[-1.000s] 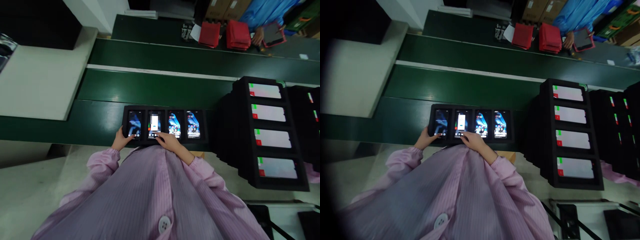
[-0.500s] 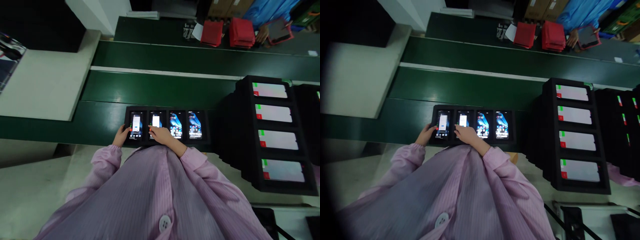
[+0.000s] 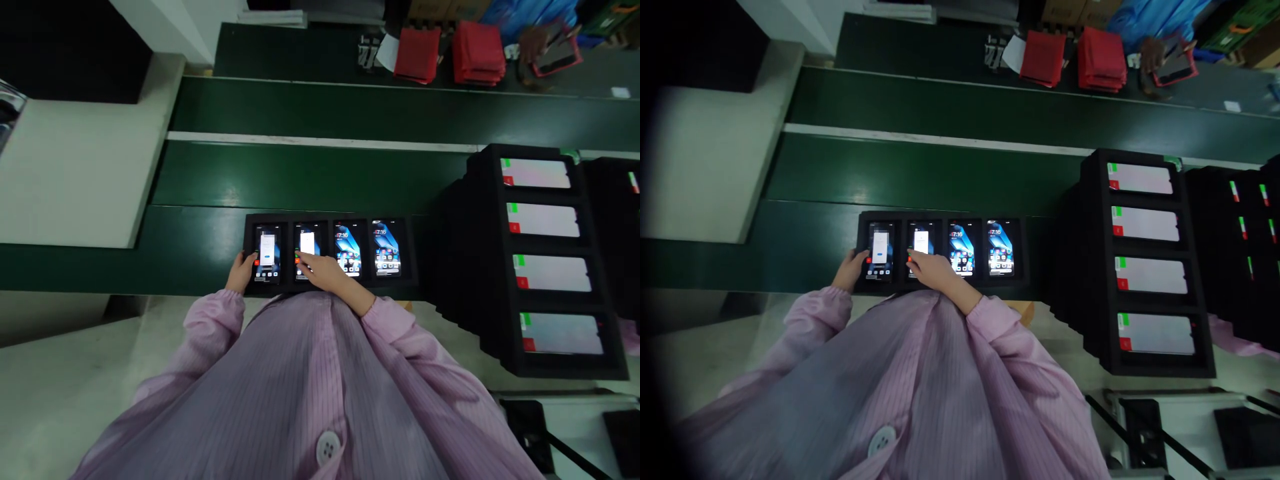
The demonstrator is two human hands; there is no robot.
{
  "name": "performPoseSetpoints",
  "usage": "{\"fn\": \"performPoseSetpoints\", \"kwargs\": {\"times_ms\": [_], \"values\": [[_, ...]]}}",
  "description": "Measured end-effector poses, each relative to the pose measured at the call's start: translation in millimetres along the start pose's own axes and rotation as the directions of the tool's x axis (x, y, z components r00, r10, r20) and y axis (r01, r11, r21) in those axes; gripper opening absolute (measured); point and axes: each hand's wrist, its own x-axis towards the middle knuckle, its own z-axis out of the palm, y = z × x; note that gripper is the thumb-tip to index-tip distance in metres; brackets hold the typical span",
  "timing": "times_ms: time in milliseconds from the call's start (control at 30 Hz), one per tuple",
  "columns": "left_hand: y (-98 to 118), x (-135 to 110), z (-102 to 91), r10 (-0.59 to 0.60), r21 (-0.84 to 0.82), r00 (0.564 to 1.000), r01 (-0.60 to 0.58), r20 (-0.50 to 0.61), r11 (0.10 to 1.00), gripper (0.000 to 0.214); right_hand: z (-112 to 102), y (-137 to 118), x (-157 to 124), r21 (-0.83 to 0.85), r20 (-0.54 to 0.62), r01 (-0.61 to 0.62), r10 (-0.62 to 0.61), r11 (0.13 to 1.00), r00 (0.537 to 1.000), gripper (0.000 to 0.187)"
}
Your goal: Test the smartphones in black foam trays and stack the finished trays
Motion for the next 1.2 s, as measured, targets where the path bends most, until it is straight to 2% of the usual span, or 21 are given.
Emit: {"fn": "performPoseSetpoints", "kwargs": {"times_ms": [133,233,400,533,633,733,933,1100,1200], "values": [[0,-3,0.3,0.014,0.013,0.999,-0.013,-0.033,1.0,0.043,1,-1,6,-0.022,0.019,-0.018,0.018,1.0,1.0,0.044],[-1,-5,0.6,0.029,0.021,0.997,-0.028,-0.072,0.999,0.038,-3,7,-2,0.043,-0.036,-0.018,0.019,0.999,0.999,0.043],[-2,-6,2.2,0.063,0.028,0.985,-0.059,-0.162,0.998,0.035,-6,49,-55,0.16,-0.224,-0.029,0.065,0.987,0.972,0.036],[-2,-6,3.6,0.092,0.042,0.977,-0.085,-0.191,0.995,0.032,3,81,-106,0.149,-0.233,-0.057,0.091,0.987,0.968,0.03],[-2,-6,4.1,0.103,0.059,0.975,-0.093,-0.196,0.994,0.031,9,88,-125,0.134,-0.201,-0.086,0.112,0.987,0.973,0.029],[0,-7,4.3,0.114,0.073,0.974,-0.101,-0.194,0.992,0.03,11,88,-124,0.131,-0.21,-0.142,0.167,0.981,0.963,0.031],[3,-9,4.3,0.113,0.083,0.974,-0.098,-0.199,0.992,0.027,7,90,-109,0.114,-0.309,-0.263,0.286,0.958,0.907,0.035],[3,-9,3.9,0.101,0.085,0.974,-0.086,-0.201,0.993,0.029,5,90,-111,0.111,-0.302,-0.244,0.266,0.964,0.915,0.035],[3,-8,3.3,0.1,0.089,0.975,-0.084,-0.197,0.992,0.03,6,89,-113,0.13,-0.272,-0.141,0.172,0.981,0.947,0.031]]}}
